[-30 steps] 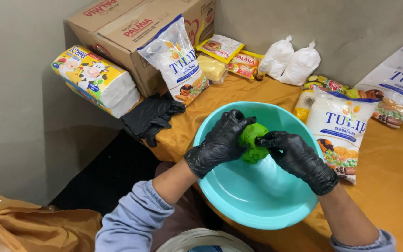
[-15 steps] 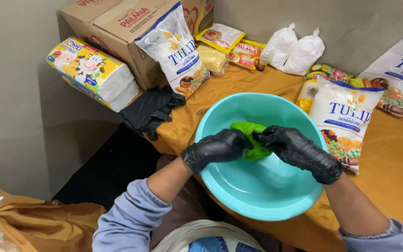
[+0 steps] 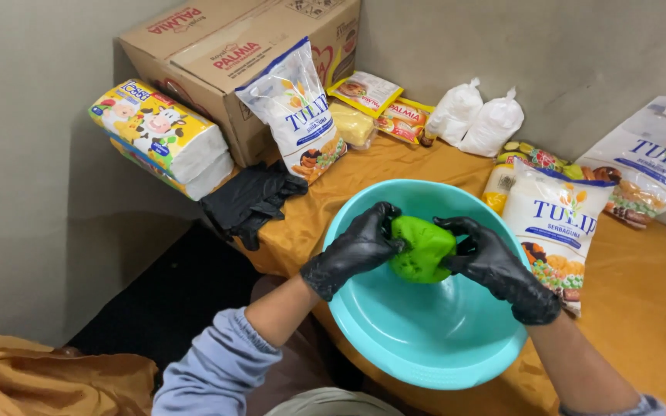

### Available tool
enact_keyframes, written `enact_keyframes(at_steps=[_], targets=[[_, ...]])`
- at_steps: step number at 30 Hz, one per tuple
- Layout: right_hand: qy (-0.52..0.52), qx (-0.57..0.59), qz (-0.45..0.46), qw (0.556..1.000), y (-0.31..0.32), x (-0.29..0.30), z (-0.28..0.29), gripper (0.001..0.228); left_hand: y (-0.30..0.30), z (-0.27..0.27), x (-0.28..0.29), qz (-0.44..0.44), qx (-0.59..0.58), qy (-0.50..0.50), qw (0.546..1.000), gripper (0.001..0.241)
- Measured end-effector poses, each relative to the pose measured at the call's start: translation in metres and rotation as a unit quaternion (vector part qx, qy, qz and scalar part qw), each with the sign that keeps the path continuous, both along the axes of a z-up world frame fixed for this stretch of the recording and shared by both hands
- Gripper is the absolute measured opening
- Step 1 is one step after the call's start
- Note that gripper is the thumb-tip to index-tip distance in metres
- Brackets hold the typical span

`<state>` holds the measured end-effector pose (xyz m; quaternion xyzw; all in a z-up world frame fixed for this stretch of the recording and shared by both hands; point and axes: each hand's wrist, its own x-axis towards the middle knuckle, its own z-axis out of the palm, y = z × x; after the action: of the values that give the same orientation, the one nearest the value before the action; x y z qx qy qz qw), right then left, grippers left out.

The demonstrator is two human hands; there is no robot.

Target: Kneading a small ball of green dough in a plastic bowl on a table surrounded by ingredients.

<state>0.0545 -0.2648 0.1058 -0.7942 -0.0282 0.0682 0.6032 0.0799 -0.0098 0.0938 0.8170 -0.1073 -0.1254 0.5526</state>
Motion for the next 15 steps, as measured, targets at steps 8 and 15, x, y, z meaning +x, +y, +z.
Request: enact_keyframes(at_steps=[8, 15], targets=[[-0.054, -0.027, -0.007, 0.998, -0.006, -0.002, -0.009, 0.067, -0.008, -0.001, -0.006, -0.012, -0.038, -0.117, 0.992, 0.064], [-0.265, -0.209, 0.131, 0.932, 0.004, -0.017, 0.001, 0.04, -0.01, -0.002, -0.011, -0.072, 0.085, -0.162, 0.981, 0.044]])
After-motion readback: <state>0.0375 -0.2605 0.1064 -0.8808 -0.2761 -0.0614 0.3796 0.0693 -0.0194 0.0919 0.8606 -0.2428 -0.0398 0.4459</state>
